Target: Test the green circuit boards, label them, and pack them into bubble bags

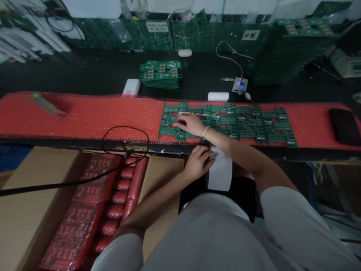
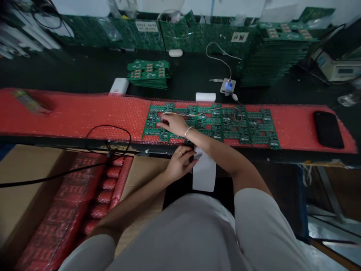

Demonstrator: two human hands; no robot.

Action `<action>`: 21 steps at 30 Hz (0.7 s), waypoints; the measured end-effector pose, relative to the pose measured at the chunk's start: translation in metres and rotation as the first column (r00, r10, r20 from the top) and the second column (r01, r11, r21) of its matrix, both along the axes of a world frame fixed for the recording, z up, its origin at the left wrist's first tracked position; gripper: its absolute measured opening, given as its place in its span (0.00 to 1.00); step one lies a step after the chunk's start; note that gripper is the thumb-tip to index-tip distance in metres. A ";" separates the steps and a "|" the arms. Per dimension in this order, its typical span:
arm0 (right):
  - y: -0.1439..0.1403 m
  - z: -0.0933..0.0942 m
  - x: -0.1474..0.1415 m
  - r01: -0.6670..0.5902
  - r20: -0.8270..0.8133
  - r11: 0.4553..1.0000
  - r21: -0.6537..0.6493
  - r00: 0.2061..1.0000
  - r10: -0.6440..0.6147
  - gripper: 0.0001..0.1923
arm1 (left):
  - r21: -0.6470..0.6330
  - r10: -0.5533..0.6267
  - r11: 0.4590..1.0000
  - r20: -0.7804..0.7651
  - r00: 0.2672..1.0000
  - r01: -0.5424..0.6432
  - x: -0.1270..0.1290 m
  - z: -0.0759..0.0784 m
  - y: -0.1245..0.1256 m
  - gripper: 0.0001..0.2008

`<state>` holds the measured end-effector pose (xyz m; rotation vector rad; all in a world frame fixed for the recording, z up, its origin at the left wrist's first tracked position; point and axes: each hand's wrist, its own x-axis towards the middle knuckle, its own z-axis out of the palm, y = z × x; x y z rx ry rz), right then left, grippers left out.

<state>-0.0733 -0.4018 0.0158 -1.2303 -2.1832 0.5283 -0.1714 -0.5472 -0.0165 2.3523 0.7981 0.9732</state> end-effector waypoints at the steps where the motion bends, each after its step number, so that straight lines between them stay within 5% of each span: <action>1: 0.000 0.000 0.000 -0.004 0.004 1.000 0.002 1.000 0.004 0.12 | 0.001 -0.018 1.000 -0.038 0.999 0.018 0.007 -0.005 0.000 0.09; 7: 0.002 -0.004 0.001 -0.024 -0.002 1.000 0.010 1.000 0.024 0.13 | 0.012 0.016 1.000 -0.119 0.993 -0.015 0.029 -0.028 0.003 0.08; 16: 0.003 -0.006 0.001 -0.024 -0.029 1.000 -0.003 0.999 0.024 0.12 | -0.011 0.098 0.995 -0.028 0.995 -0.099 0.033 -0.025 -0.002 0.05; 21: 0.004 -0.008 0.001 -0.025 -0.050 1.000 0.009 0.998 0.025 0.12 | 0.081 0.084 0.993 0.000 0.996 -0.084 0.032 -0.025 -0.002 0.06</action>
